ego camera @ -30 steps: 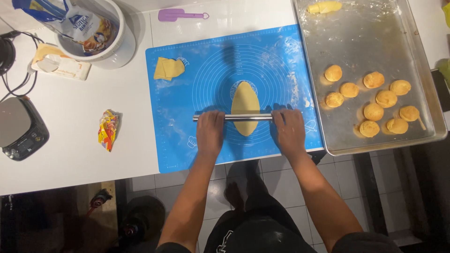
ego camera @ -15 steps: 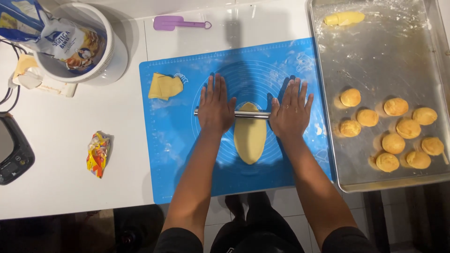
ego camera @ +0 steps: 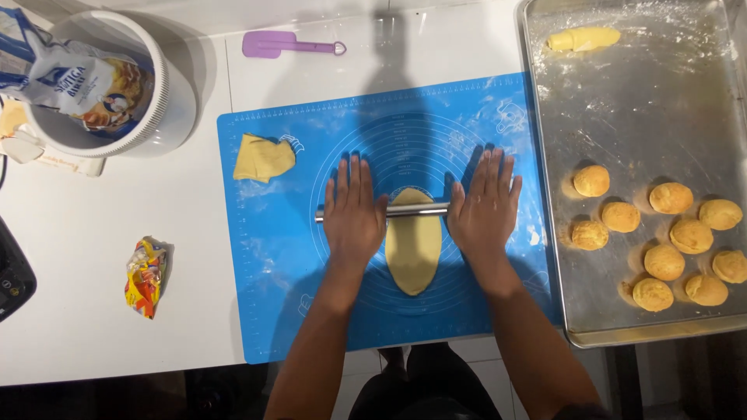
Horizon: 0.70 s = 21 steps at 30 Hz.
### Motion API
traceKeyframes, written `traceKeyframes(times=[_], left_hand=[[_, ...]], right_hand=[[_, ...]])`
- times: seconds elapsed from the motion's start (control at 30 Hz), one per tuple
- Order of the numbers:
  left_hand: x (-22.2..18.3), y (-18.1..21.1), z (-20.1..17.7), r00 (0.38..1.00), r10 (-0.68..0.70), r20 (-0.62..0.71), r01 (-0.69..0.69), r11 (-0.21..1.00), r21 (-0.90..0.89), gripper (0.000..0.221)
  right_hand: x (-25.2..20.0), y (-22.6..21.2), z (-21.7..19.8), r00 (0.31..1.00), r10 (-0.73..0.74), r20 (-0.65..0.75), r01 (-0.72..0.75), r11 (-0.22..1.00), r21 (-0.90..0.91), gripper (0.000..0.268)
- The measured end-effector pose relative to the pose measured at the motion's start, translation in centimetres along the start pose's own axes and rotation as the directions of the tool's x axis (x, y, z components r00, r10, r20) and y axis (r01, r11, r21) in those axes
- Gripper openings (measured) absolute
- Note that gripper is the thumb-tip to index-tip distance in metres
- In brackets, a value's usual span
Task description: Rolling out dough pieces, adding filling, and shaping them into pastries on a baking tray
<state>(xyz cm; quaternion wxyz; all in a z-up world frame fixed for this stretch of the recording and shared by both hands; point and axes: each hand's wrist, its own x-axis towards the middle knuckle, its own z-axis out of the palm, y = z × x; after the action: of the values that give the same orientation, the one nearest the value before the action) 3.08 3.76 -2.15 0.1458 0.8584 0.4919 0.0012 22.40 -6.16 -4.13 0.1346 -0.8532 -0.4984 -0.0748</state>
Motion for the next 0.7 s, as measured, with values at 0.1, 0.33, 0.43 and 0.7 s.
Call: traceKeyframes(times=[0.1, 0.33, 0.43, 0.7], left_hand=[[4.7, -0.2, -1.3, 1.000, 0.005, -0.006, -0.005, 0.999, -0.050, 0.066], [10.1, 0.4, -4.6, 1.000, -0.013, 0.022, 0.013, 1.000, -0.001, 0.067], [11.8, 0.0, -4.1, 1.000, -0.029, -0.001, 0.029, 0.999, -0.023, 0.070], [18.2, -1.5, -1.8, 0.748, 0.179, -0.639, -0.216, 0.976, 0.020, 0.049]], right_hand=[[4.7, -0.8, -0.6, 0.973, 0.105, 0.207, -0.118, 0.992, 0.054, 0.073], [9.9, -1.8, -0.4, 0.968, 0.160, 0.196, -0.175, 0.983, 0.063, 0.073], [11.5, -1.8, 0.4, 0.968, 0.177, 0.176, -0.194, 0.978, 0.083, 0.073], [18.1, -1.3, 4.5, 0.961, 0.080, -0.264, -0.068, 0.996, 0.053, 0.061]])
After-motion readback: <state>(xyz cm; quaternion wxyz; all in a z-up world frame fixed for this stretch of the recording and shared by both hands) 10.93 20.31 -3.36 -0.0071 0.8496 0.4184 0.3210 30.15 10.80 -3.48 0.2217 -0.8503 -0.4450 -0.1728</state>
